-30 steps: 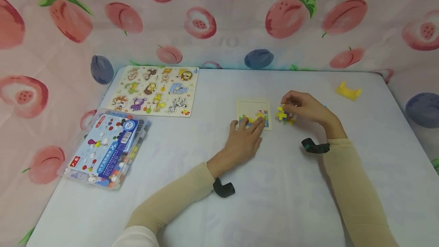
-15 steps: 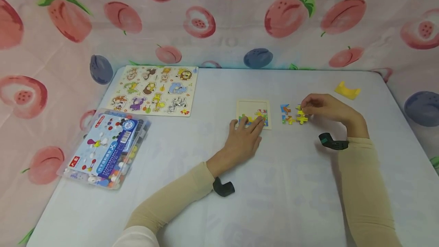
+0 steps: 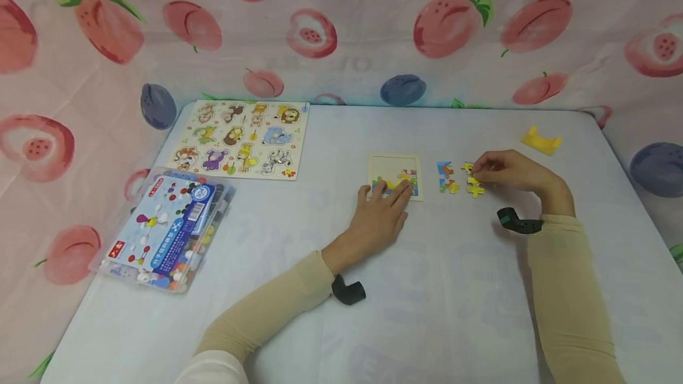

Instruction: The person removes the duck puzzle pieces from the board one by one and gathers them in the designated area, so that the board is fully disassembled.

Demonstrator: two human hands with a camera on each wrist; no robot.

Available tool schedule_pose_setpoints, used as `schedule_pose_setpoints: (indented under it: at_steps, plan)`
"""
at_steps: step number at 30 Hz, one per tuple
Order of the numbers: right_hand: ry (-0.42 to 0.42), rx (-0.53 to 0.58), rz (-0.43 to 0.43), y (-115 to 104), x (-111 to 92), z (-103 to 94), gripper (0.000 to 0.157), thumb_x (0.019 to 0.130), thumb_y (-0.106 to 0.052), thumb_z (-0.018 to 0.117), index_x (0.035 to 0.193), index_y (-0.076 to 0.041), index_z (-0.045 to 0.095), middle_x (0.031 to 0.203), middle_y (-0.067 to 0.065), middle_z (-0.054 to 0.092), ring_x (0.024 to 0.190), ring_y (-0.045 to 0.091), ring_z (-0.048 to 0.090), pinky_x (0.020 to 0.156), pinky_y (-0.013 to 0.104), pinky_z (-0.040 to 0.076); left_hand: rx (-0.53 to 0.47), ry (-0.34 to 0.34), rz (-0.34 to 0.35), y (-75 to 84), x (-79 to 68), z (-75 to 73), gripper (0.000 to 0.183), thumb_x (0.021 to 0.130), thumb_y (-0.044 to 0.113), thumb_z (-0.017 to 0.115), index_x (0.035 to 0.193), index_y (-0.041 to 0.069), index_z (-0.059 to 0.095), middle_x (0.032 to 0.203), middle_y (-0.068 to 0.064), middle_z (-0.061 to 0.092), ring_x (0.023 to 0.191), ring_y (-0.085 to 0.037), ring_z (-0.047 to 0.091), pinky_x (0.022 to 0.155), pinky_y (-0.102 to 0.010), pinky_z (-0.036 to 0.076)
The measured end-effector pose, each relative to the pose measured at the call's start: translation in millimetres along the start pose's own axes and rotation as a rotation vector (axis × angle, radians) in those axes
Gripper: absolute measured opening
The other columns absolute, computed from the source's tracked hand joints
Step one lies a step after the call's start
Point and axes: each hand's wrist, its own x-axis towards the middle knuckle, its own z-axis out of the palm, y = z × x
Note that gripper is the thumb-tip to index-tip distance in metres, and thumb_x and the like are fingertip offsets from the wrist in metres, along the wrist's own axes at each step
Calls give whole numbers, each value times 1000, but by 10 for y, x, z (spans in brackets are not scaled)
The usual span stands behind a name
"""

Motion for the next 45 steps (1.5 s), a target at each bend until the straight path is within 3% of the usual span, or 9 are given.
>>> schedule_pose_setpoints:
  at_steps: [5,9,17,23,32,45]
  plan:
    - [48,-21,-6,-75,13,35,26,92,-30,62,108,-10,65,93,6,63,81,11,53,71,19,42,0,-8,1,0,4,1,51,101,39,34,149,22,29,156,9,27,133,-24,31,104,-49,25]
    - [77,-12,-63,-233,91,146,25,96,-30,55,110,-11,65,96,7,63,78,18,52,67,24,43,3,-3,3,-2,-6,3,51,101,39,34,149,22,30,155,8,28,133,-25,31,103,-48,26]
    - [46,-54,-242,-536,285,464,24,96,-21,54,117,-11,62,98,8,62,76,16,54,63,25,45,23,43,-1,4,-27,14,51,100,40,38,148,22,33,144,1,39,129,-23,34,101,-46,29]
    - [11,-82,-273,-660,306,602,35,93,-18,59,127,-8,57,97,8,61,76,16,50,66,27,43,28,62,7,9,-24,16,51,99,40,40,147,23,35,133,4,46,124,-22,39,100,-45,30]
    - [12,-127,-273,-702,311,659,31,94,-16,57,124,-10,59,94,5,59,76,18,49,70,31,42,22,36,3,13,-16,5,51,99,41,38,148,23,33,132,4,46,124,-22,38,100,-45,30]
    - [91,-54,-362,-677,383,696,22,91,-11,61,113,-8,59,95,6,58,71,17,49,67,28,41,17,25,-2,3,-3,-13,51,99,40,38,147,23,35,135,3,45,124,-22,37,101,-46,30]
